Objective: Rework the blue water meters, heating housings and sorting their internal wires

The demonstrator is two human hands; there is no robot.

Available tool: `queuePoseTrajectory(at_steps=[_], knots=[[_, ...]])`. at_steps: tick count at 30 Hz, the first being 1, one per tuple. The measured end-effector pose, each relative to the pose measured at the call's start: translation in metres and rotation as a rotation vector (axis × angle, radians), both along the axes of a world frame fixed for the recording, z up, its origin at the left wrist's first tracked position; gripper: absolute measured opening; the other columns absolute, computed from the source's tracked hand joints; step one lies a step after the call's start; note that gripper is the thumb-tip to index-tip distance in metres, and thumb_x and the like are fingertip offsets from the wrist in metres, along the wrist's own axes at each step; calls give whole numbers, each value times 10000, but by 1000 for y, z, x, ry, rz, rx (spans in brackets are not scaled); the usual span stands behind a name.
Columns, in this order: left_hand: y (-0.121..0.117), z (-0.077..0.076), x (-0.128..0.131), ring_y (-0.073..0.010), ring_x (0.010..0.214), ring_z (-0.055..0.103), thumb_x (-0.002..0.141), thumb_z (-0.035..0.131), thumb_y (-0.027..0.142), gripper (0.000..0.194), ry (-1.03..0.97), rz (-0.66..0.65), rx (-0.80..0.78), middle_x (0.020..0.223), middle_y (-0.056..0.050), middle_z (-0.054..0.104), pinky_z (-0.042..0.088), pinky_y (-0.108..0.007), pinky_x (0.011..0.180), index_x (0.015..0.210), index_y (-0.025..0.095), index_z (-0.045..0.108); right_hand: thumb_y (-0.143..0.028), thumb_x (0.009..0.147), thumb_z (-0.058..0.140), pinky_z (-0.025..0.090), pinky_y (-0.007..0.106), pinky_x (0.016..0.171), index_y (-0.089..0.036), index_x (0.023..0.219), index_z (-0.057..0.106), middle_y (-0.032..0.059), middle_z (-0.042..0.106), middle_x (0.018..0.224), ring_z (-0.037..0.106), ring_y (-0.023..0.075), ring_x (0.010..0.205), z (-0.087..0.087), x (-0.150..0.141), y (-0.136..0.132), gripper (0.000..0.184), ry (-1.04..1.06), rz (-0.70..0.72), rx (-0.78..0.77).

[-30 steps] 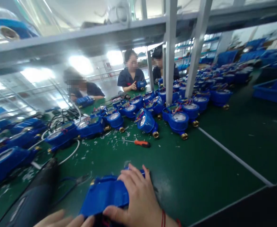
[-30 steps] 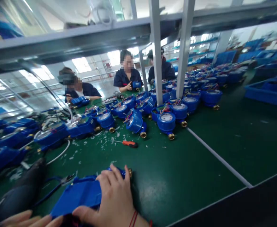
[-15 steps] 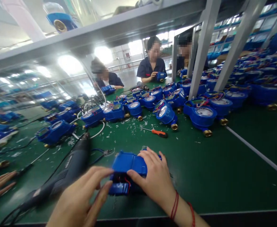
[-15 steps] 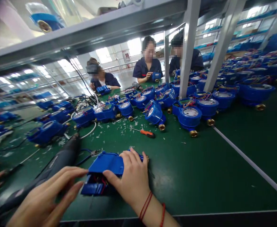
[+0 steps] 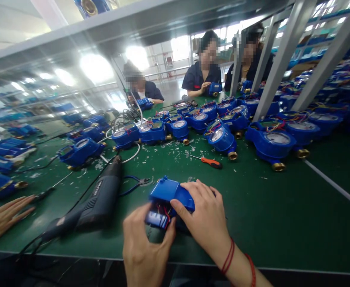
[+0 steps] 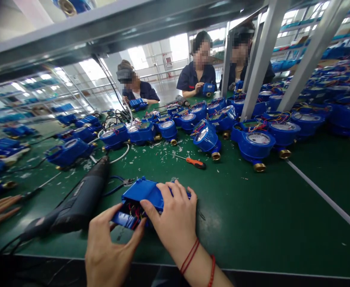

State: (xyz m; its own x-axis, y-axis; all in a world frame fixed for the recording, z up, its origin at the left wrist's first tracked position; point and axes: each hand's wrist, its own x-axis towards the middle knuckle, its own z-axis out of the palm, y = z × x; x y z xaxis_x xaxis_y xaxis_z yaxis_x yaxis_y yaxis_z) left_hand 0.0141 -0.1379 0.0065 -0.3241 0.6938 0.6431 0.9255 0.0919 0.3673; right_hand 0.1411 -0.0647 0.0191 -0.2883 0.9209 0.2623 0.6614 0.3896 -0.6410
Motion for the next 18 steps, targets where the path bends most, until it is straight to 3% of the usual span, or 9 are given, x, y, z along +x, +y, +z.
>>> queuePoseTrajectory(at_steps=[6,9,13,18], knots=[[5,2,-5,-253,967,508,724,634,421,494,1,-11,-47,1036,-107,512,449,-396,857,1102,140,482,-579,870,411,337,427,887,-260,1088,559,57,634,1068,513,287,1071,12,1,8,413,-108,50,14],[10,9,-15,-236,956,530,727,619,437,513,-67,-23,-142,1065,-74,511,471,-384,847,1150,199,454,-577,875,378,377,429,799,-206,1123,549,97,646,995,571,299,926,21,-3,11,478,-220,62,19],[17,21,-28,-232,1034,504,777,533,453,440,-31,-61,-295,1133,-54,494,482,-375,847,1160,254,448,-538,855,411,394,438,757,-119,1220,478,144,649,1012,598,318,871,34,-13,18,560,-325,85,19],[22,30,-30,-236,1070,489,807,456,443,385,35,-5,-403,1162,-63,467,462,-406,878,1134,243,416,-542,832,410,425,434,684,-147,903,602,122,677,849,633,311,757,44,-15,29,445,-386,198,-2]])
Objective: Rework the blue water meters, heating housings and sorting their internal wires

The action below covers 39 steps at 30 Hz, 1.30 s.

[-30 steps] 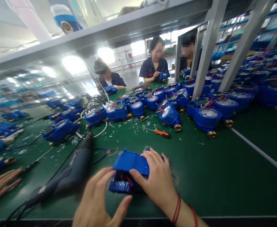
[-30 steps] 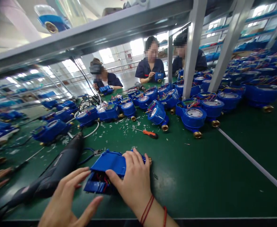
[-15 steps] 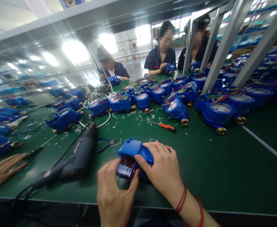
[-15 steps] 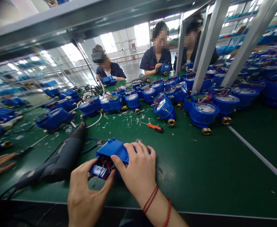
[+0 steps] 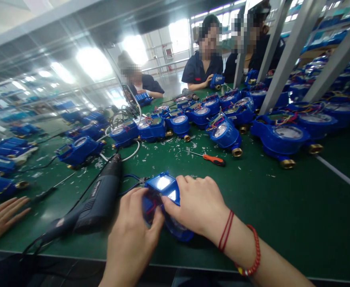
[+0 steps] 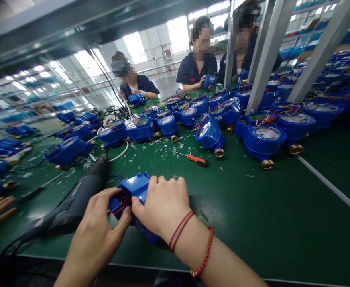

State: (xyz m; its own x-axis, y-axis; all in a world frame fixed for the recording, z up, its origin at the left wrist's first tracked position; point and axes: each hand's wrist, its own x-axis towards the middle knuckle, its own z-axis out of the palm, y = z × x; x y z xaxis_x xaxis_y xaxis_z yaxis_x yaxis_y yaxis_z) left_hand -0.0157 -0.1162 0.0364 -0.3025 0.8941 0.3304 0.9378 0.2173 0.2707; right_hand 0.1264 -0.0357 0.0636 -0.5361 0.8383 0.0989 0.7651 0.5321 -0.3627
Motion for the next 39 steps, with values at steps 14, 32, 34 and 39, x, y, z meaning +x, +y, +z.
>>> queuePoseTrajectory(at_steps=[14,32,34,39], knots=[[27,60,-12,-247,953,589,871,256,430,451,201,-22,-555,1112,-23,596,448,-408,834,758,239,649,-539,767,521,408,480,771,-149,877,591,92,670,799,619,318,787,-4,6,14,411,87,172,-33],[66,72,-16,-145,810,575,795,589,331,210,70,-238,-691,879,-23,630,461,-334,780,731,132,601,-333,800,533,420,407,924,-255,1275,487,66,560,1255,546,266,1102,-29,4,12,483,540,194,-342],[69,72,-19,-149,832,573,794,596,325,207,6,-297,-697,902,-25,627,460,-336,793,732,128,601,-345,792,550,438,390,906,-272,1230,533,49,598,1211,577,256,1058,-30,5,14,445,560,185,-350],[75,66,-28,-158,855,564,792,599,295,216,-139,-366,-707,890,-24,614,462,-327,775,675,114,584,-348,766,595,485,351,836,-286,1164,586,26,658,1111,627,237,961,-32,6,20,403,621,167,-384]])
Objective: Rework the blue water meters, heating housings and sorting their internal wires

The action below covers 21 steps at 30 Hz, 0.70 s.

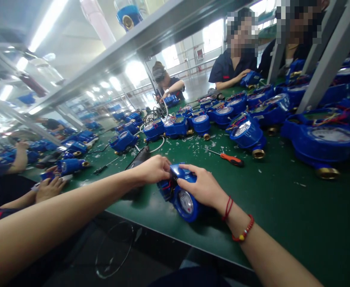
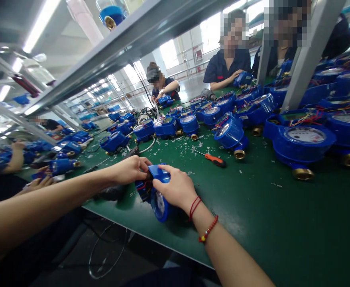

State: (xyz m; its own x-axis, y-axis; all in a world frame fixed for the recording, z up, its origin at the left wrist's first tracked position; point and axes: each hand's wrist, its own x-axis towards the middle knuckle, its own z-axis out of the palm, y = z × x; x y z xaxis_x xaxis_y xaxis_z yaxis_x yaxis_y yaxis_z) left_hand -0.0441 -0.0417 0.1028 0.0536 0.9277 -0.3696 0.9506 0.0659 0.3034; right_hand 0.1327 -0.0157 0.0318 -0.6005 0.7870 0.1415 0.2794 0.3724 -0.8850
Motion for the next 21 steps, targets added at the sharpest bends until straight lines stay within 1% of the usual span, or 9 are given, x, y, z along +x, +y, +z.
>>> queuePoseTrajectory(at_steps=[3,6,12,17,21], knots=[[2,-3,-4,-156,869,552,786,602,264,214,-67,7,-7,900,-25,607,457,-325,776,635,116,572,-335,751,618,485,351,838,-274,1173,577,36,663,1094,626,233,959,-3,-2,4,428,33,-13,-25],[3,-4,-7,-156,873,547,778,606,249,196,-127,28,-9,923,-28,603,452,-325,783,640,114,574,-331,737,636,488,357,836,-261,1171,577,47,669,1070,628,232,951,-7,-5,6,443,58,-24,-51],[5,-7,-9,-151,864,548,771,616,233,195,-227,81,-23,889,-23,598,462,-323,773,629,110,563,-316,722,661,500,361,816,-241,1151,586,60,679,1036,640,226,921,-11,-7,9,442,100,-39,-97],[5,-9,-11,-130,806,552,780,608,233,234,-298,147,-38,849,-16,595,475,-297,722,593,112,537,-301,720,669,503,353,812,-225,1140,585,69,679,1034,639,223,936,-12,-7,10,435,130,-37,-120],[4,-10,-12,-118,766,550,769,621,221,229,-352,183,-57,810,-10,589,474,-279,691,590,108,532,-286,714,678,501,352,820,-220,1123,592,69,678,1032,631,226,964,-13,-8,10,424,144,-43,-133]])
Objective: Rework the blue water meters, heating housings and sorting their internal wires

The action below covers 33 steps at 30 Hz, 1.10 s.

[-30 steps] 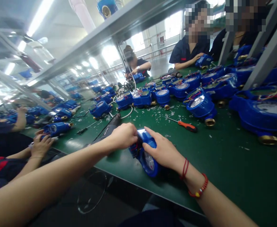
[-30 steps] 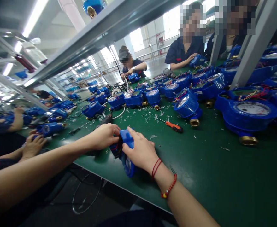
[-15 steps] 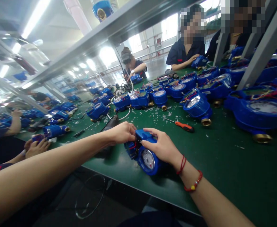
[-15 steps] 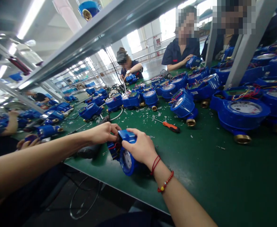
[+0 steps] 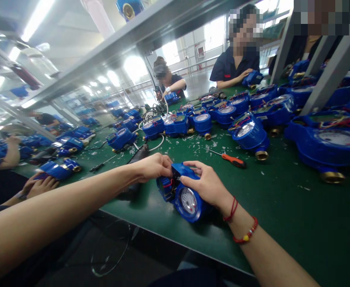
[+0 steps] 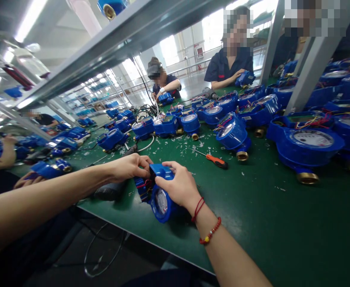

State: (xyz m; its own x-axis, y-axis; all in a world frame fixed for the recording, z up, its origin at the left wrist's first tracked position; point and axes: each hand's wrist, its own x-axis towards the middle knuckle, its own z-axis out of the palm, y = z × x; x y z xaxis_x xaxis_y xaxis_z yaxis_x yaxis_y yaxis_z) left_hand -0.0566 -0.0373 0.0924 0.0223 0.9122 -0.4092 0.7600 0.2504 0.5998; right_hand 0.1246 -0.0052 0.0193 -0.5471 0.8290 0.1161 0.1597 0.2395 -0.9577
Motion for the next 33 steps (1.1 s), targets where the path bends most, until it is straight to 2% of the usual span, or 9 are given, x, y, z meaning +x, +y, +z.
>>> queuePoseTrajectory(at_steps=[10,21,25,27,29,31,33], knots=[[2,-3,-4,-99,710,534,769,618,174,227,-117,41,-13,757,7,575,463,-262,666,576,107,520,-283,706,685,500,361,811,-217,1090,599,69,686,994,633,228,952,-3,-1,1,399,23,-15,-27],[2,-6,-5,-108,742,556,776,611,197,231,-148,63,-11,774,0,595,474,-290,716,581,112,521,-306,705,682,500,352,796,-228,1081,591,65,674,1019,638,218,923,-8,-2,2,395,57,-16,-75],[1,2,-5,-135,745,587,749,619,264,205,-100,54,-5,804,-23,628,493,-302,721,612,116,579,-320,683,703,509,344,765,-223,1060,598,61,681,988,651,217,864,-11,-4,4,403,54,-22,-106],[-6,10,-2,-172,752,607,761,590,367,252,-41,55,22,808,-31,647,502,-315,727,683,130,626,-329,673,712,510,338,755,-223,1044,600,56,684,973,654,215,845,-13,-5,6,402,54,-33,-124],[-19,14,3,-212,876,609,789,519,471,349,30,82,105,934,-40,652,495,-334,800,900,161,634,-340,677,707,507,335,754,-223,1035,599,52,684,966,653,214,842,-13,-6,8,393,58,-49,-143],[-35,8,8,-234,1098,523,797,473,525,497,105,141,222,1182,-60,565,448,-353,920,1168,195,498,-345,682,700,503,333,757,-218,1028,597,53,683,962,650,215,851,-13,-7,9,383,66,-64,-161],[-49,-7,14,-254,1237,401,770,505,538,651,184,208,315,1337,-98,425,388,-388,1001,1292,184,346,-340,680,699,496,329,768,-215,1020,599,54,680,965,644,217,870,-11,-6,9,376,76,-73,-177]])
